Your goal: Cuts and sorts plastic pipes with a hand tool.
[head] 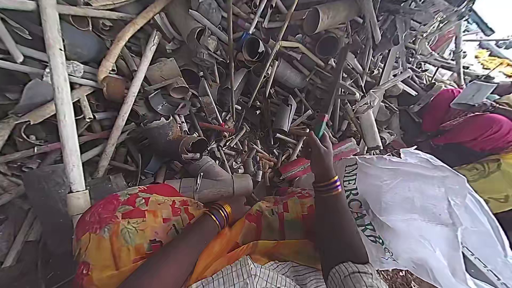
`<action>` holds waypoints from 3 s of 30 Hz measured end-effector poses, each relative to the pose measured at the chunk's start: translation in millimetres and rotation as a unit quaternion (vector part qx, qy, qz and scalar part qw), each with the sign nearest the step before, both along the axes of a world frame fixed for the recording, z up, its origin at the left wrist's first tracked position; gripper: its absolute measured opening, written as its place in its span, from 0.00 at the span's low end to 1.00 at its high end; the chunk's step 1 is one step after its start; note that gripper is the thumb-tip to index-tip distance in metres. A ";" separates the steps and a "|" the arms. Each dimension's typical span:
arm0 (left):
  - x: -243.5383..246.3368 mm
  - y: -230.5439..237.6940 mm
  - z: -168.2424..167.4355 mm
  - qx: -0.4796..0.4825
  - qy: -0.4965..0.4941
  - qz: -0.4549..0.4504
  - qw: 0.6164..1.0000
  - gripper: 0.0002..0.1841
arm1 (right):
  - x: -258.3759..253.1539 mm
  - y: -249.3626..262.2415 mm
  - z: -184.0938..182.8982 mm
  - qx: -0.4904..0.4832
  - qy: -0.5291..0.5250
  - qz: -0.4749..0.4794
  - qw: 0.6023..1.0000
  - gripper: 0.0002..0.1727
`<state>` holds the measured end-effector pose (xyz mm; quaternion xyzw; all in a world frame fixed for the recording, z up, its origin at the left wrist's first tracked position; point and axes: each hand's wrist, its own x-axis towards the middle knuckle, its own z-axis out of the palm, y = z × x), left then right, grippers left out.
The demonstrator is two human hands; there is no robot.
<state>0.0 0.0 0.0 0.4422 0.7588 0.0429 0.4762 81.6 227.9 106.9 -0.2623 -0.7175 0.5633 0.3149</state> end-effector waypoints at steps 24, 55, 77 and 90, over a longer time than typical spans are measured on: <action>-69.9 37.3 -94.1 -0.098 -0.127 0.013 0.987 0.32 | -114.4 128.5 -122.3 0.175 -0.726 0.007 0.664 0.24; -66.1 47.8 -87.0 -0.115 -0.130 -0.005 0.985 0.33 | -153.9 36.2 -259.2 0.045 -0.625 0.100 0.773 0.27; -75.8 -22.0 -13.3 0.614 0.177 0.323 0.698 0.27 | -17.3 -77.6 -20.1 0.035 0.025 -0.065 0.997 0.17; -73.7 -29.5 -7.9 0.477 0.123 0.433 0.755 0.32 | 36.4 -151.7 -61.3 0.033 -0.243 0.122 0.962 0.25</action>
